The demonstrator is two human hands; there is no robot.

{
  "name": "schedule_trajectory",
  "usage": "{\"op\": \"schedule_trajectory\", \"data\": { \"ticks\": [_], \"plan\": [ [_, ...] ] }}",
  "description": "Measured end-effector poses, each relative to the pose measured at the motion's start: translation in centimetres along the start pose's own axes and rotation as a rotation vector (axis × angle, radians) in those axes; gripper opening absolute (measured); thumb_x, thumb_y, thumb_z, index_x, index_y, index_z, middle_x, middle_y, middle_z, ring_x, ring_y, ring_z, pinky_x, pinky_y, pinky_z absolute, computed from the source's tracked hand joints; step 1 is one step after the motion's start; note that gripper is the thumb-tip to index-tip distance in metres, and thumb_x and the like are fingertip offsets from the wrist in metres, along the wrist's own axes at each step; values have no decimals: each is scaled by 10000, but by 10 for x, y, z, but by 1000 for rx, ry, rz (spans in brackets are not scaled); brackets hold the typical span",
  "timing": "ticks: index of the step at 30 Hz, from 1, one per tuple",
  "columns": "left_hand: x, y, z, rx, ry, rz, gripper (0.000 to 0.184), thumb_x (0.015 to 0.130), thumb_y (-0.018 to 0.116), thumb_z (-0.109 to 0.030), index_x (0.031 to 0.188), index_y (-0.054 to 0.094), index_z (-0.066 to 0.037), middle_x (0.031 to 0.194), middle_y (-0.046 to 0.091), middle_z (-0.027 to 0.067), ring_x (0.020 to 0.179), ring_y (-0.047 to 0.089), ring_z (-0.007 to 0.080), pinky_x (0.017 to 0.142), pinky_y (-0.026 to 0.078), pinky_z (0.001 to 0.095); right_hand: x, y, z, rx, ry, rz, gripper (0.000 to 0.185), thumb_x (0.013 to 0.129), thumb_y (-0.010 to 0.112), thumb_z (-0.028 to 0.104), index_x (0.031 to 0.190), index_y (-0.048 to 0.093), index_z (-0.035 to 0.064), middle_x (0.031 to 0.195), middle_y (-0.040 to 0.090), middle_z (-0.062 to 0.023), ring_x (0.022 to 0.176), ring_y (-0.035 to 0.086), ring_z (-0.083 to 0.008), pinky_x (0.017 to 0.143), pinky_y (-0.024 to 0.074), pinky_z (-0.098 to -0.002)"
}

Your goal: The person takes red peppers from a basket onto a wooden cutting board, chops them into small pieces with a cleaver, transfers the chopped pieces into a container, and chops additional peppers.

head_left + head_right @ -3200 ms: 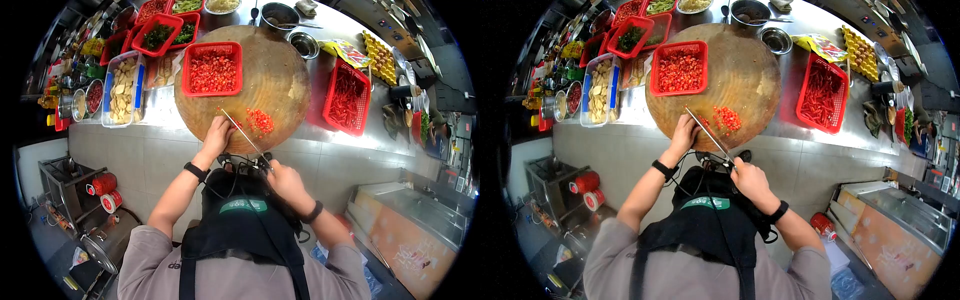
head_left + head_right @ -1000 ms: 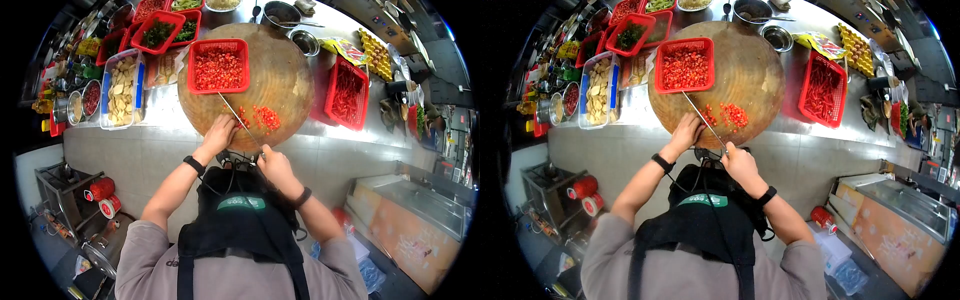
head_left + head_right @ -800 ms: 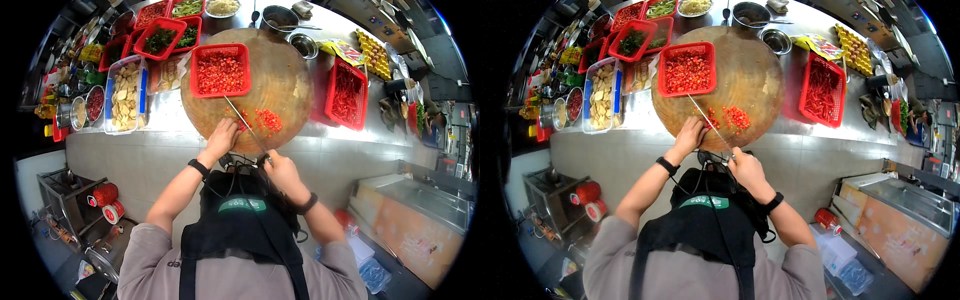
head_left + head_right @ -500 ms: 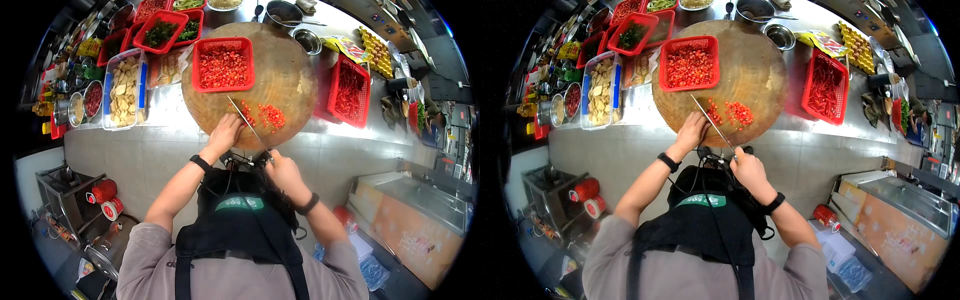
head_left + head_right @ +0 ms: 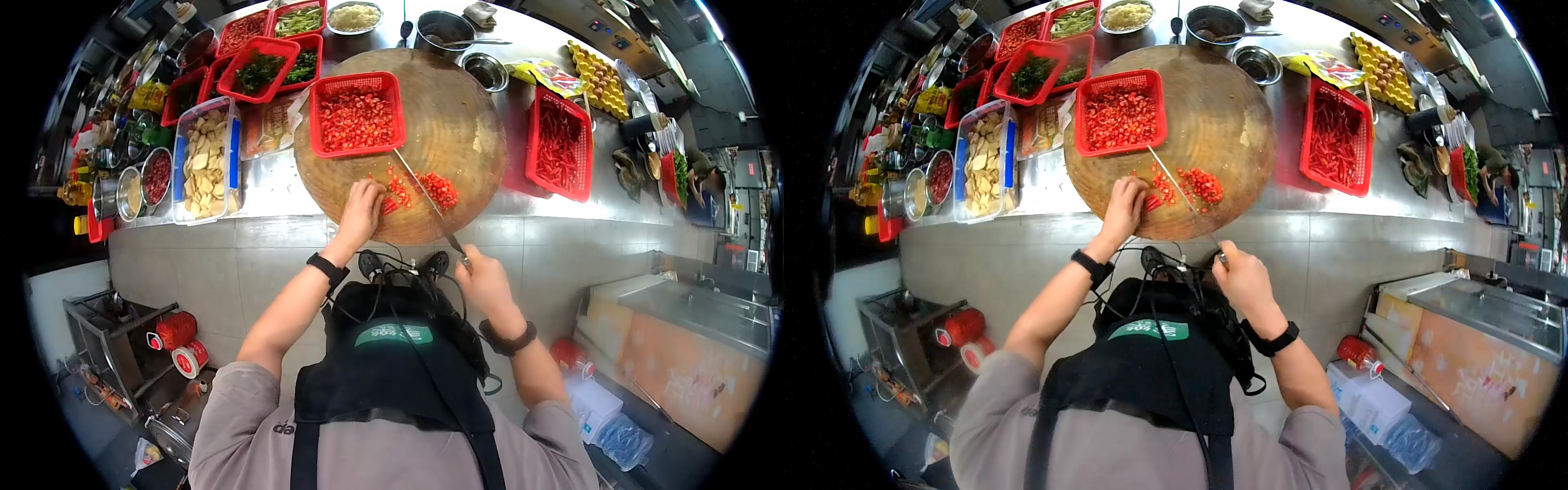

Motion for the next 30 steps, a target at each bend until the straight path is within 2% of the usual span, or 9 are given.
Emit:
{"op": "schedule_trajectory", "data": {
  "ticks": [3,6,8,11,13,16,18,25,30],
  "plan": [
    [16,-2,10,12,-73,11,175,907,643,-83,1076,623,-42,1017,573,170,1014,564,387,897,468,458,-2,-3,-8,-5,50,14,161,905,629,164,1011,575,56,769,651,-220,733,632,-454,622,490,-527],
    [30,12,8,79,-118,159,172,907,640,-110,1070,623,-57,1024,599,159,1030,577,385,902,461,477,-2,-5,-11,51,68,10,157,909,628,166,1001,571,53,752,647,-218,729,629,-457,622,486,-525],
    [35,24,8,247,-156,283,164,905,638,-124,1057,615,-66,1022,617,150,1032,590,374,900,455,497,1,-6,-11,51,58,23,154,910,627,165,989,563,50,748,646,-218,729,627,-460,621,484,-530],
    [31,19,20,290,-167,209,173,907,643,-140,1058,601,-69,1005,619,155,1000,589,393,899,452,515,5,-4,-13,59,37,62,163,915,618,168,1014,576,46,726,631,-229,715,625,-466,613,480,-526],
    [26,11,25,295,-178,253,146,897,646,-118,1032,615,-71,996,617,151,988,587,392,883,460,499,9,1,-16,71,21,88,183,921,610,171,1052,596,44,707,619,-240,701,624,-469,606,479,-518],
    [17,6,18,170,-83,280,98,864,661,-61,953,622,-45,952,604,149,967,579,388,854,472,459,16,11,-20,45,-8,128,172,913,614,174,1022,587,43,718,627,-247,713,618,-485,619,481,-542],
    [12,6,15,163,-75,266,104,862,662,-56,953,616,-36,943,601,151,963,578,386,852,470,459,18,16,-15,22,-60,131,170,907,618,171,921,515,36,713,631,-256,725,621,-488,628,492,-578],
    [5,7,18,73,-71,192,108,848,667,-44,931,601,-26,950,601,152,949,575,377,848,457,440,15,22,-6,-27,-24,141,190,908,621,203,919,520,43,709,635,-261,718,634,-482,637,505,-585],
    [5,-7,3,-45,-30,155,185,831,730,-95,949,608,-20,985,579,131,973,554,359,850,459,431,13,27,3,-31,-5,139,176,904,619,199,922,521,54,722,645,-244,726,636,-475,638,504,-578]
  ]
}}
Point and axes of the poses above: each hand's wrist, its own x-axis towards the middle knuckle, its own y-axis out of the palm, z = x × y, the point moved 9 cm from there along x, towards the middle knuckle
